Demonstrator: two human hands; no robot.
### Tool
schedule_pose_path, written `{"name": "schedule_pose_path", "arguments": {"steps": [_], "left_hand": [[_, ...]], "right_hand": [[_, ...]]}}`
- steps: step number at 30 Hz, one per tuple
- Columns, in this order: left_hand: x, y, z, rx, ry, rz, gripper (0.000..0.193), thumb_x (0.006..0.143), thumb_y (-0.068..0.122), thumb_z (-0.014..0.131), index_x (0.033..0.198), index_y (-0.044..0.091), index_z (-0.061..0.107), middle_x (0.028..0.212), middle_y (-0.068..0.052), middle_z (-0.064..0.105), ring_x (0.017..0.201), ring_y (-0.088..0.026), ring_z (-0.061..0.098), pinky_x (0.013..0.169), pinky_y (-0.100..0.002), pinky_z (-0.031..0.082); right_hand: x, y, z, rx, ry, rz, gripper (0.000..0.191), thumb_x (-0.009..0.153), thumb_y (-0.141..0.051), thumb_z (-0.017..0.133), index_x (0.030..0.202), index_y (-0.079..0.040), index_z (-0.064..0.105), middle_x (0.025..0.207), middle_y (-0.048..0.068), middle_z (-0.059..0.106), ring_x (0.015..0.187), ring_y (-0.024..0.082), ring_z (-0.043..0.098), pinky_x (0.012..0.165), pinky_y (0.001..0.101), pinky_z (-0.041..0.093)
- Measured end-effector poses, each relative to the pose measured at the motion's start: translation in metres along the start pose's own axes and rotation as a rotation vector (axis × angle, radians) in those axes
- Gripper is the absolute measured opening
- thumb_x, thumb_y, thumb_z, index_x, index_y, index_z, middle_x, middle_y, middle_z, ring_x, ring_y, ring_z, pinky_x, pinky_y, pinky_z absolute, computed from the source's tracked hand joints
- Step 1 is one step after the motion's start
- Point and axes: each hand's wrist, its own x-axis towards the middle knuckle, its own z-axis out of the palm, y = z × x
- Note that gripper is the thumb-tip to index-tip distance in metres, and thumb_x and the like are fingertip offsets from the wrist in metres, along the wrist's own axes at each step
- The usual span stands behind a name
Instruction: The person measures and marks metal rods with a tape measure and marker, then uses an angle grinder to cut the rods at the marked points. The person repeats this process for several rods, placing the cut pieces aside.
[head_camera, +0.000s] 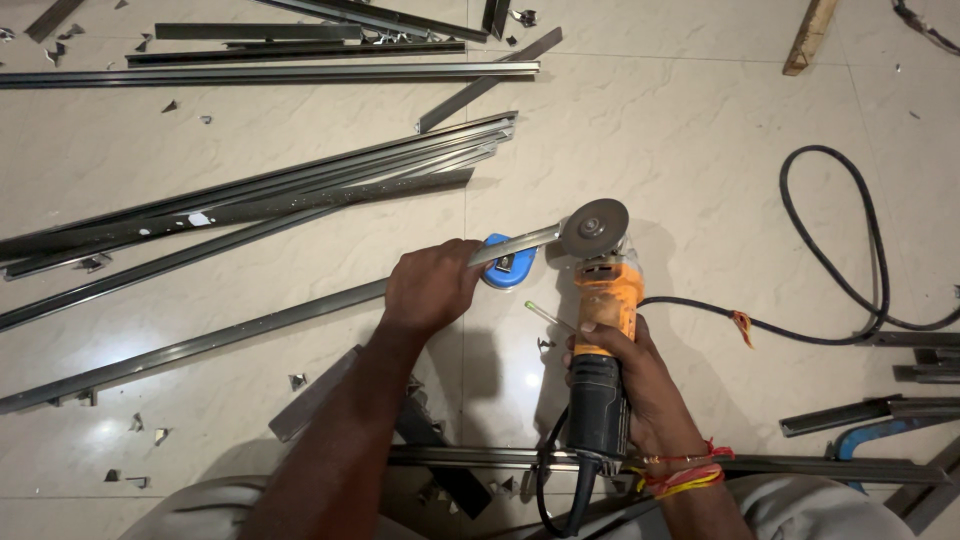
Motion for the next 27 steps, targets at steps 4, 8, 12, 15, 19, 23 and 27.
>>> {"name": "schedule_pose_path", "arguments": {"steps": [4,8,12,15,19,23,27], "left_hand": [[0.0003,0.001,-0.002,0.004,0.008,-0.007,0.03,0.095,0.032,0.064,0.113,0.01,0.074,0.103,-0.012,0.076,0.089,-0.036,0.072,0.077,-0.047,0.056],[0.0006,0.003,-0.0038,-0.023,0.003,-0.038,0.028,0.096,0.033,0.063,0.111,0.012,0.076,0.1,-0.011,0.076,0.085,-0.036,0.072,0.075,-0.048,0.056],[0.0013,0.0043,-0.0054,-0.028,-0.001,-0.041,0.028,0.097,0.034,0.063,0.109,0.012,0.076,0.098,-0.011,0.076,0.083,-0.035,0.072,0.074,-0.047,0.056],[0.0014,0.0042,-0.0066,-0.041,0.0,-0.041,0.028,0.096,0.034,0.063,0.109,0.012,0.076,0.097,-0.012,0.076,0.083,-0.036,0.072,0.074,-0.047,0.056],[0.0014,0.004,-0.0074,-0.054,0.012,-0.036,0.029,0.095,0.034,0.063,0.108,0.012,0.076,0.097,-0.012,0.076,0.083,-0.035,0.072,0.074,-0.047,0.056],[0.002,0.0042,-0.0077,-0.044,0.004,-0.024,0.028,0.096,0.033,0.063,0.107,0.011,0.076,0.097,-0.012,0.076,0.084,-0.035,0.072,0.075,-0.047,0.056],[0.0021,0.0044,-0.0081,-0.037,-0.009,-0.041,0.027,0.096,0.033,0.063,0.107,0.012,0.077,0.097,-0.012,0.077,0.085,-0.035,0.072,0.075,-0.046,0.056]], "right_hand": [[0.0002,0.0008,0.0007,-0.007,-0.001,-0.007,0.055,0.082,-0.016,0.071,0.129,-0.007,0.045,0.089,0.015,0.064,0.068,0.022,0.068,0.05,0.0339,0.057],[0.001,0.0009,0.001,-0.017,0.014,0.001,0.056,0.081,-0.016,0.071,0.129,-0.007,0.044,0.09,0.016,0.064,0.067,0.023,0.068,0.049,0.0345,0.057],[0.0005,0.0011,0.0012,-0.013,-0.006,-0.003,0.057,0.081,-0.016,0.071,0.129,-0.008,0.043,0.089,0.016,0.064,0.068,0.023,0.068,0.048,0.0339,0.056],[0.0006,0.001,0.0022,-0.016,0.008,0.004,0.057,0.08,-0.015,0.071,0.129,-0.009,0.043,0.089,0.016,0.064,0.068,0.023,0.068,0.05,0.0341,0.058],[0.0014,0.0007,0.0029,-0.026,-0.003,-0.001,0.056,0.08,-0.015,0.071,0.128,-0.007,0.044,0.087,0.016,0.064,0.068,0.023,0.068,0.05,0.0347,0.058],[0.0024,0.0011,0.003,-0.029,0.015,0.001,0.056,0.079,-0.015,0.071,0.127,-0.009,0.043,0.087,0.015,0.064,0.068,0.023,0.068,0.051,0.035,0.058],[0.0014,0.0018,0.0031,-0.018,-0.009,-0.01,0.055,0.08,-0.015,0.071,0.127,-0.009,0.043,0.086,0.015,0.063,0.067,0.023,0.067,0.05,0.0348,0.057]]}}
